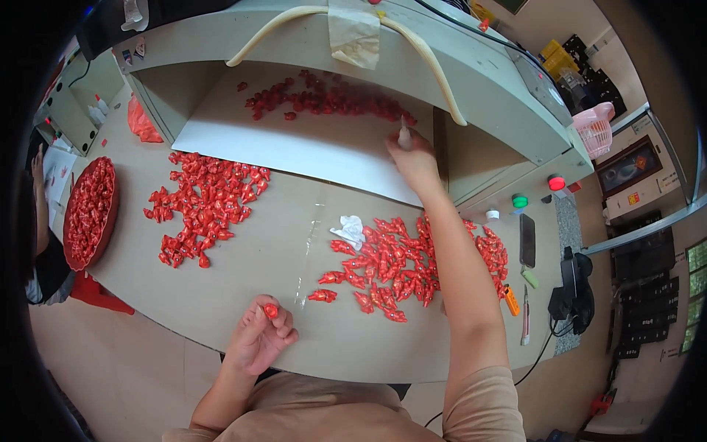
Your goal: The person applies glue to small red plastic toy parts with a glue bottle.
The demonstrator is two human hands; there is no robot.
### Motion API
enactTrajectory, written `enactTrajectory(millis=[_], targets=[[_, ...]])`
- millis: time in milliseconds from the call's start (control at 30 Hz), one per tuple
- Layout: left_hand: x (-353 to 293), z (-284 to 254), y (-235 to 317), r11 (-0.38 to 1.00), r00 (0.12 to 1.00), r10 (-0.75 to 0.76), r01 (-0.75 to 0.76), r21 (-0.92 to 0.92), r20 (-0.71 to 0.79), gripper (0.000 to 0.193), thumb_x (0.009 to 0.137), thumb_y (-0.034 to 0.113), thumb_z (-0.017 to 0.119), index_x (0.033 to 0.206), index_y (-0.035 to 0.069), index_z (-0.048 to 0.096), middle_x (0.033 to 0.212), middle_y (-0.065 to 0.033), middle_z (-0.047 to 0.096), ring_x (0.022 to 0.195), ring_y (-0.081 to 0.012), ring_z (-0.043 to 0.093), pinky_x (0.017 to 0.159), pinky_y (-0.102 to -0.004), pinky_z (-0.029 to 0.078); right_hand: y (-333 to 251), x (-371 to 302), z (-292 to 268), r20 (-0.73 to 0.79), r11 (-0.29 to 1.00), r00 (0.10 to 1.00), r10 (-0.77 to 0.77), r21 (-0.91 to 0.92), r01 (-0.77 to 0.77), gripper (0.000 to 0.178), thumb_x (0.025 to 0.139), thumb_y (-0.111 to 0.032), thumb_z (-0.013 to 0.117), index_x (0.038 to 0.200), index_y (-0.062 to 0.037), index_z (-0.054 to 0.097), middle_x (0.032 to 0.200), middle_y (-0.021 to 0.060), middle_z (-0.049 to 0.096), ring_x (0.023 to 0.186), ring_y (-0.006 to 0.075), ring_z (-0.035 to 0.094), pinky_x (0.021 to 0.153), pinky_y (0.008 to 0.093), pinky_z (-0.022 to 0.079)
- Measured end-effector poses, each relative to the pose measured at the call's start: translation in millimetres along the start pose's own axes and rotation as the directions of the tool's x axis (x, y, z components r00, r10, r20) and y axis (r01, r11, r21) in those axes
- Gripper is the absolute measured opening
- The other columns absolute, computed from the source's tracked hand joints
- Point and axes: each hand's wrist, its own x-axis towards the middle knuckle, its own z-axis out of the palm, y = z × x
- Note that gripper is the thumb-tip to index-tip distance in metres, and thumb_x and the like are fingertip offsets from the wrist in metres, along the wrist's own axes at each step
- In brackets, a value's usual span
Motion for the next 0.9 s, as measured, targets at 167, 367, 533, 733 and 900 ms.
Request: enactTrajectory(millis=[167, 367, 533, 733, 900], targets=[[-3.0, -4.1, 1.0, 0.999, 1.0, -0.003, 0.003, -0.053, -0.003, 0.019, 0.097, 0.023, 0.051, 0.108, 0.008, 0.056, 0.086, -0.006, 0.058, 0.078, -0.0162, 0.052, 0.073, -0.0349, 0.042, 36.5, 90.7, 12.7, -0.193, 0.766, 0.82, -0.539, -0.518, 0.381, 0.028, 0.083, -0.021, 0.062, 0.104, -0.0032, 0.063, 0.092, 0.0168, 0.066, 0.088, 0.0379, 0.063, 0.078, 0.0398, 0.051], [-8.3, -2.4, 0.1, 1.0, 1.0, 0.007, -0.006, -0.029, 0.023, 0.019, 0.097, 0.021, 0.051, 0.11, 0.007, 0.055, 0.087, -0.0058, 0.058, 0.078, -0.0157, 0.052, 0.073, -0.0351, 0.042, 20.1, 77.2, 9.0, -0.093, 0.816, 0.878, -0.469, -0.426, 0.391, 0.027, 0.086, -0.022, 0.061, 0.106, -0.0048, 0.064, 0.091, 0.0178, 0.067, 0.086, 0.0321, 0.065, 0.077, 0.0363, 0.05], [-10.4, -6.0, -3.0, 0.999, 1.0, 0.024, -0.023, -0.036, 0.006, 0.019, 0.097, 0.021, 0.051, 0.111, 0.007, 0.055, 0.09, -0.0055, 0.059, 0.08, -0.0155, 0.053, 0.074, -0.0353, 0.044, -53.0, -61.3, 14.6, 0.162, 0.886, 0.987, 0.003, 0.457, -0.077, 0.027, 0.089, -0.018, 0.061, 0.112, -0.0022, 0.062, 0.097, 0.0065, 0.066, 0.077, 0.0094, 0.06, 0.066, 0.0241, 0.047], [-1.6, -4.5, -0.8, 0.999, 0.999, 0.038, -0.038, 0.003, 0.003, 0.022, 0.097, 0.02, 0.052, 0.115, 0.007, 0.056, 0.095, -0.0057, 0.061, 0.085, -0.0144, 0.057, 0.076, -0.0325, 0.048, -79.1, -197.0, 19.0, 0.476, 0.728, 0.878, -0.052, 0.62, -0.293, 0.028, 0.09, -0.01, 0.06, 0.116, 0.0008, 0.059, 0.093, 0.0064, 0.063, 0.075, 0.0087, 0.058, 0.067, 0.0232, 0.048], [-3.3, -4.5, -3.8, 0.98, 0.992, 0.126, -0.123, 0.154, -0.011, 0.024, 0.095, 0.02, 0.057, 0.113, 0.005, 0.059, 0.101, -0.0078, 0.064, 0.085, -0.0134, 0.06, 0.075, -0.0303, 0.051, -83.7, -260.8, 27.4, 0.429, 0.799, 0.902, -0.048, 0.558, -0.223, 0.024, 0.09, -0.009, 0.062, 0.111, 0.0007, 0.06, 0.094, 0.0041, 0.061, 0.072, 0.0069, 0.054, 0.065, 0.022, 0.046]])
